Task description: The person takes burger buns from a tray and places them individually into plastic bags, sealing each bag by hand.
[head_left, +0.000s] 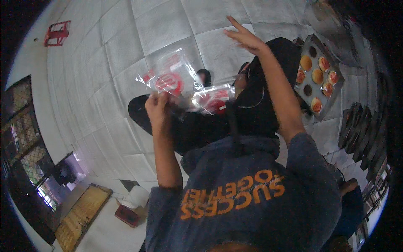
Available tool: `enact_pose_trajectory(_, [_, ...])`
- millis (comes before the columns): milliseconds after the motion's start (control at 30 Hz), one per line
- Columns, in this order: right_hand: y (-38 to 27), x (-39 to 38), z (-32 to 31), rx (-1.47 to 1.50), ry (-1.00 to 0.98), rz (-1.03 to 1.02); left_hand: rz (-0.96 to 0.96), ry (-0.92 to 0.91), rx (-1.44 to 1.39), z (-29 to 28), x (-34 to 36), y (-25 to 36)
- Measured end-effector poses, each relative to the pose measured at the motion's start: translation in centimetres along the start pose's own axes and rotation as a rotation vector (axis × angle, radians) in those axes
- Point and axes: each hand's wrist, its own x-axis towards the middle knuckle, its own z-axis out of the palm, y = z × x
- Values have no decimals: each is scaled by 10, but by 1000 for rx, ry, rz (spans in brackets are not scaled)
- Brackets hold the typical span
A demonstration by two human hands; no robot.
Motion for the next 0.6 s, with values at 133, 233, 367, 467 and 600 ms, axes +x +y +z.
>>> enact_pose_trajectory(133, [31, -53, -113, 1281, -297, 167, -68, 303, -57, -24, 7, -61])
enact_pose_trajectory(233, [146, -92, -141, 1573, 220, 331, -193, 267, -164, -6, 2, -67])
enact_pose_trajectory(367, [324, -155, -64, 1176, 707, 996, -281, 229, -338, 26, -14, -50])
enact_pose_trajectory(467, [431, -222, -34, 812, 575, 1169, -355, 218, -231, 34, 2, -54])
enact_pose_trajectory(600, [468, -202, -8, 786, 569, 1387, -387, 336, 26, 24, -3, -47])
